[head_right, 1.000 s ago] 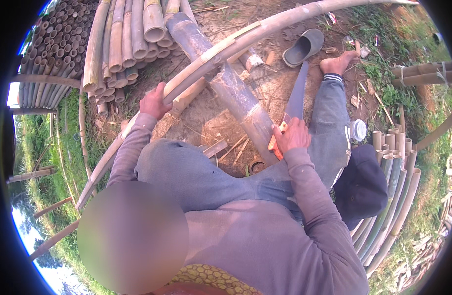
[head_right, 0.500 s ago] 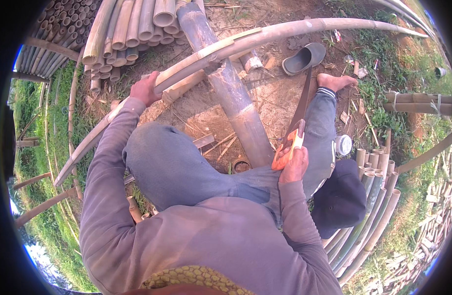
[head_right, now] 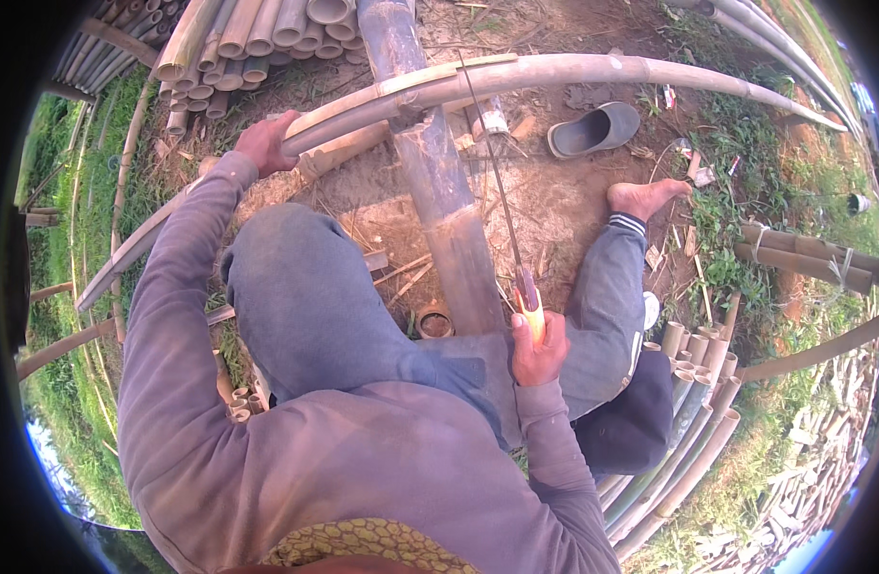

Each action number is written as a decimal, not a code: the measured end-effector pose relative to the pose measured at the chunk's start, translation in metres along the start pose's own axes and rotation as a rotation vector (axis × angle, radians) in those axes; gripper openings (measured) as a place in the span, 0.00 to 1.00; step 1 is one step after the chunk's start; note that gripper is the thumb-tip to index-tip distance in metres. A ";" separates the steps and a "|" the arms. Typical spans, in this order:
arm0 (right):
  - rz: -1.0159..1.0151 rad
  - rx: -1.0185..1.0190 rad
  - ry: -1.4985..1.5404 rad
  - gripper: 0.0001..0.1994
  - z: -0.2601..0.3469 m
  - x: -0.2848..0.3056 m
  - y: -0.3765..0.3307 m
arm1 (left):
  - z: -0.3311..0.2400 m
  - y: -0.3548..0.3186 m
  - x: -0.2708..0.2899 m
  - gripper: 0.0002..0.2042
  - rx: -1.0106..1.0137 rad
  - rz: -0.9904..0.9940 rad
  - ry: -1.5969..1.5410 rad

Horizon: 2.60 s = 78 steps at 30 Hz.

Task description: The person sits on the ground and uses a hand saw to cut long bamboo poles into shorter sections. They repeatedly position the bamboo on a support, saw through it, and then move the cut pieces aside.

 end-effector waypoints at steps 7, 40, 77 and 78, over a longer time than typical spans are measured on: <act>0.050 -0.059 0.024 0.16 -0.013 -0.001 -0.004 | 0.001 0.001 0.002 0.37 -0.021 0.020 -0.007; 0.196 -0.143 0.054 0.13 0.006 0.027 0.005 | 0.002 0.001 0.004 0.37 -0.049 0.002 -0.007; -0.090 0.165 0.418 0.18 0.068 0.008 0.050 | -0.115 -0.028 -0.002 0.18 -0.508 -0.624 -0.025; -0.084 0.160 0.452 0.18 0.060 -0.001 0.060 | -0.127 -0.005 0.011 0.18 -0.456 -0.624 -0.068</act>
Point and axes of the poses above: each hand's wrist, its own y-axis towards the middle knuckle, its own x-axis out of the back of the hand, z = x × y, the point moved 6 cm from there along y, towards the middle knuckle, and after that the axes turned 14 degrees about z, right-handed, at the moved point
